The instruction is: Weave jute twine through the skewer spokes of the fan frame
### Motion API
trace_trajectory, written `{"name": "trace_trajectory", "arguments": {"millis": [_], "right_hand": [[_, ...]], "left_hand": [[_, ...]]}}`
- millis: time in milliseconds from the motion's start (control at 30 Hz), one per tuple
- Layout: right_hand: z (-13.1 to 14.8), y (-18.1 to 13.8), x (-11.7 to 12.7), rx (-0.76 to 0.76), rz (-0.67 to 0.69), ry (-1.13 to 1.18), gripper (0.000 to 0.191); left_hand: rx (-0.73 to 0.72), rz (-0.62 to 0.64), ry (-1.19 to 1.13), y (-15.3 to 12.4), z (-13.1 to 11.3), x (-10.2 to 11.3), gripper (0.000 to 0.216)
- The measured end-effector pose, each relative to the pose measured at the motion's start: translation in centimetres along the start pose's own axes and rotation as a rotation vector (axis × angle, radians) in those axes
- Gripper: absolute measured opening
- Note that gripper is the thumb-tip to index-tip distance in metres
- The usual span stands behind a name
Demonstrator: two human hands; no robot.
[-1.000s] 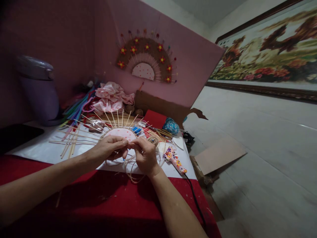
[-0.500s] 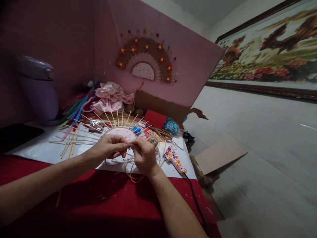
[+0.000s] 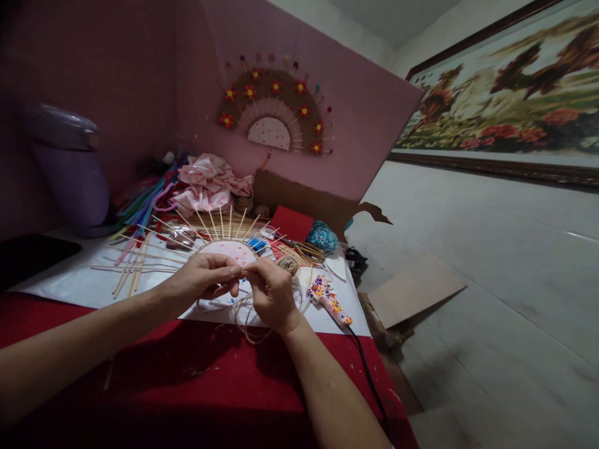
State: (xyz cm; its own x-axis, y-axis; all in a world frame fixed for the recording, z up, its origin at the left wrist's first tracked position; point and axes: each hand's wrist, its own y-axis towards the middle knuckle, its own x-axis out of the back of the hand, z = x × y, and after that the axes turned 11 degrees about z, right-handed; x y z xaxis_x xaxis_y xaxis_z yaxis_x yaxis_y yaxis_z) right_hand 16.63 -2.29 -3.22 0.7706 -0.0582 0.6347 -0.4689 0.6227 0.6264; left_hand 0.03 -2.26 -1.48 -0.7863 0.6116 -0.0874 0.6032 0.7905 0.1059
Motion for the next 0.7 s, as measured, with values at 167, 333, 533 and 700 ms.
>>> {"name": "trace_trajectory", "arguments": {"millis": [167, 333, 533, 700], "right_hand": [[-0.14, -0.04, -0.12, -0.010, -0.008, 0.008, 0.010], [-0.31, -0.08, -0.17, -0.032, -0.015, -0.005, 0.009], [-0.27, -0.07, -0.15, -0.058, -0.025, 0.019, 0.009], [-0.19, -0.02, -0.11, -0.060, -0.031, 0.016, 0.010]], "left_hand": [[-0.012, -0.012, -0.003, 0.24, 0.28, 0.24, 0.022], [-0.015, -0.001, 0.016, 0.22, 0.17, 0.19, 0.019], [0.002, -0.002, 0.061, 0.03, -0.27, -0.12, 0.016], [0.002, -0.024, 0.018, 0.02, -0.13, 0.01, 0.007]]}}
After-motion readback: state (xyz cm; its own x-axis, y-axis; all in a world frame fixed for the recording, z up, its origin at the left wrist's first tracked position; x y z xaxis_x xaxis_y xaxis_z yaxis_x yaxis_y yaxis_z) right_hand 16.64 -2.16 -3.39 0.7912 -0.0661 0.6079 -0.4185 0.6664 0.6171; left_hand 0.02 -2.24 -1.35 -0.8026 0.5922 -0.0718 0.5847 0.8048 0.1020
